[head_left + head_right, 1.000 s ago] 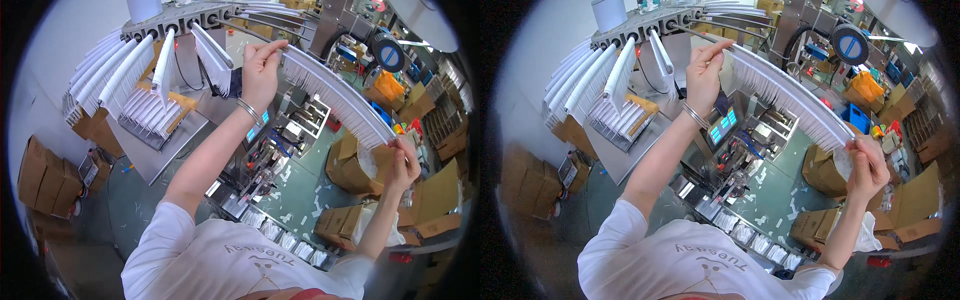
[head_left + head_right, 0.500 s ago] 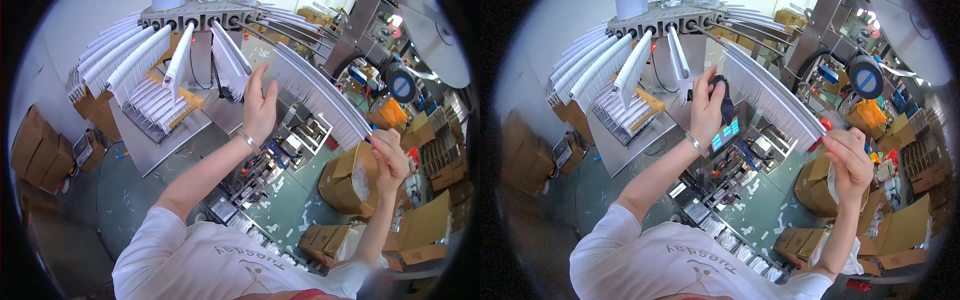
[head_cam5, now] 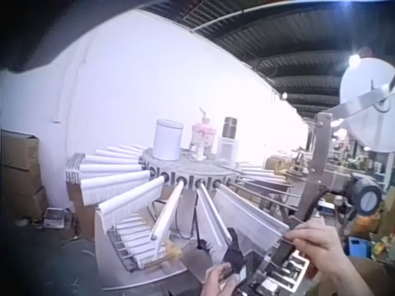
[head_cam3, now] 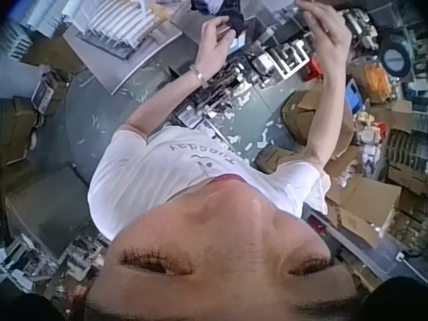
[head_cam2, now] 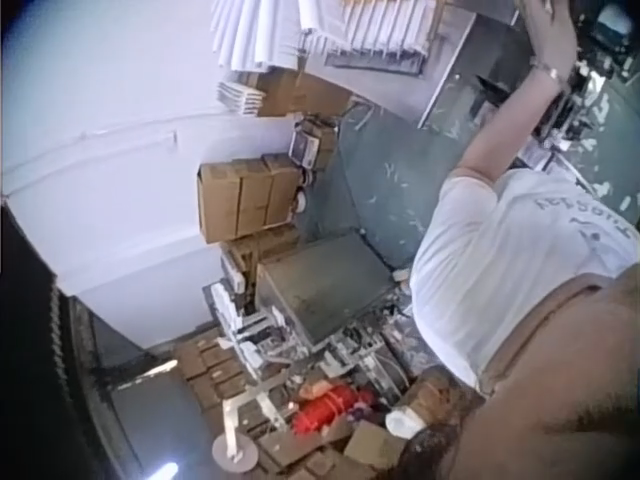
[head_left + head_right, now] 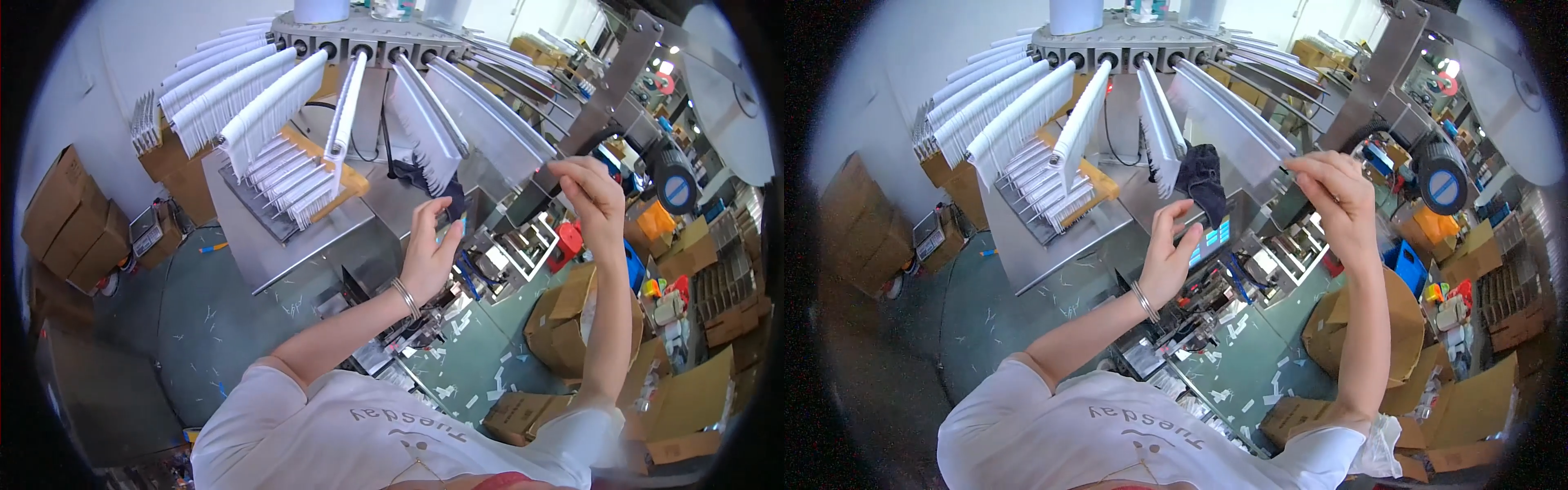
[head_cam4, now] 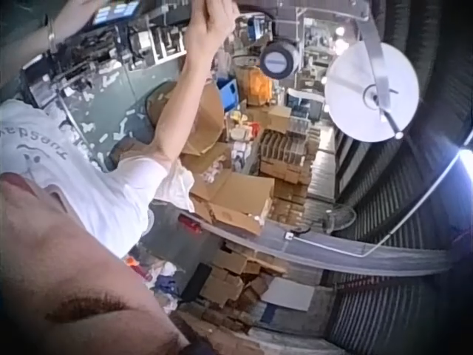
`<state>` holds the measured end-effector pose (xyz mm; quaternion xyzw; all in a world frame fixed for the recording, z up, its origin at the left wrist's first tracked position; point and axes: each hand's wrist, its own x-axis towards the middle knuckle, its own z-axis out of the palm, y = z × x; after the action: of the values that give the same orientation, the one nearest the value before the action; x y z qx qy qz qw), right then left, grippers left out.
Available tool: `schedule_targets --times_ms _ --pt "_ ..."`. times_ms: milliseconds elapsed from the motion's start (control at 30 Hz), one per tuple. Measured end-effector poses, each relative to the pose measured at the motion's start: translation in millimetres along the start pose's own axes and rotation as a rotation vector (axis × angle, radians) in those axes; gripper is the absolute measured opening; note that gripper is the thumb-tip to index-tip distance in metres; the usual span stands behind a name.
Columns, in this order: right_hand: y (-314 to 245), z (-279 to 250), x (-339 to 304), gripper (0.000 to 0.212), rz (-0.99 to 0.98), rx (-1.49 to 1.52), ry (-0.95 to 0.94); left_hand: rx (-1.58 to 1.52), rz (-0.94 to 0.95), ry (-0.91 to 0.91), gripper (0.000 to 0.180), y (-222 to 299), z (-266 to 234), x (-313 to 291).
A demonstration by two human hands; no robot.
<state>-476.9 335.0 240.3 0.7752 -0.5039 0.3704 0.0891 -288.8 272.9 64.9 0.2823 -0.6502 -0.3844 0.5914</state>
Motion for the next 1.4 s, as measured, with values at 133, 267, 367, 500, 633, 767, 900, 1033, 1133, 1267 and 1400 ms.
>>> schedule_targets --times_ms 133,267,367,500,633,767,900,1033,1133,1267,1400 --pt "4.7 20.2 -3.2 0.019 0.182 0.501 0.039 -0.094 -0.070 -0.025 0.032 -4.2 -8.5 4.5" --pt "11.5 29.9 -14.5 0.026 0.309 0.639 0.103 -0.113 0.013 -0.058 0.024 6.7 -3.6 10.2" --pt "13.5 31.9 -27.1 0.031 0.245 0.590 0.174 -0.043 0.153 -0.066 0.019 12.5 5.5 17.2" --pt "11.6 13.3 -71.9 0.046 0.206 0.581 0.296 -0.043 0.359 -0.015 0.018 31.1 19.3 39.8" --pt "1.2 -17.0 -130.3 0.070 0.300 0.637 0.448 0.070 0.478 0.130 0.026 47.2 42.9 68.6" --pt "-16.2 -36.3 -166.8 0.050 0.401 0.776 0.601 0.228 0.579 0.236 0.030 51.9 58.5 85.3" --pt "-36.0 -37.7 -171.2 0.019 0.408 0.695 0.572 0.306 0.618 0.316 0.027 47.0 63.8 90.3" --pt "-49.2 -37.6 -168.5 0.022 0.393 0.653 0.550 0.301 0.632 0.334 0.022 42.2 62.6 92.2" --pt "-55.9 -39.7 -169.1 0.028 0.384 0.638 0.564 0.286 0.634 0.344 0.019 43.5 60.0 90.0" --pt "-60.3 -44.3 -174.7 0.034 0.353 0.585 0.526 0.236 0.612 0.320 0.018 45.7 57.9 86.9" --pt "-64.7 -39.0 -169.9 0.036 0.372 0.485 0.573 0.160 0.597 0.308 0.021 45.8 62.6 88.0"
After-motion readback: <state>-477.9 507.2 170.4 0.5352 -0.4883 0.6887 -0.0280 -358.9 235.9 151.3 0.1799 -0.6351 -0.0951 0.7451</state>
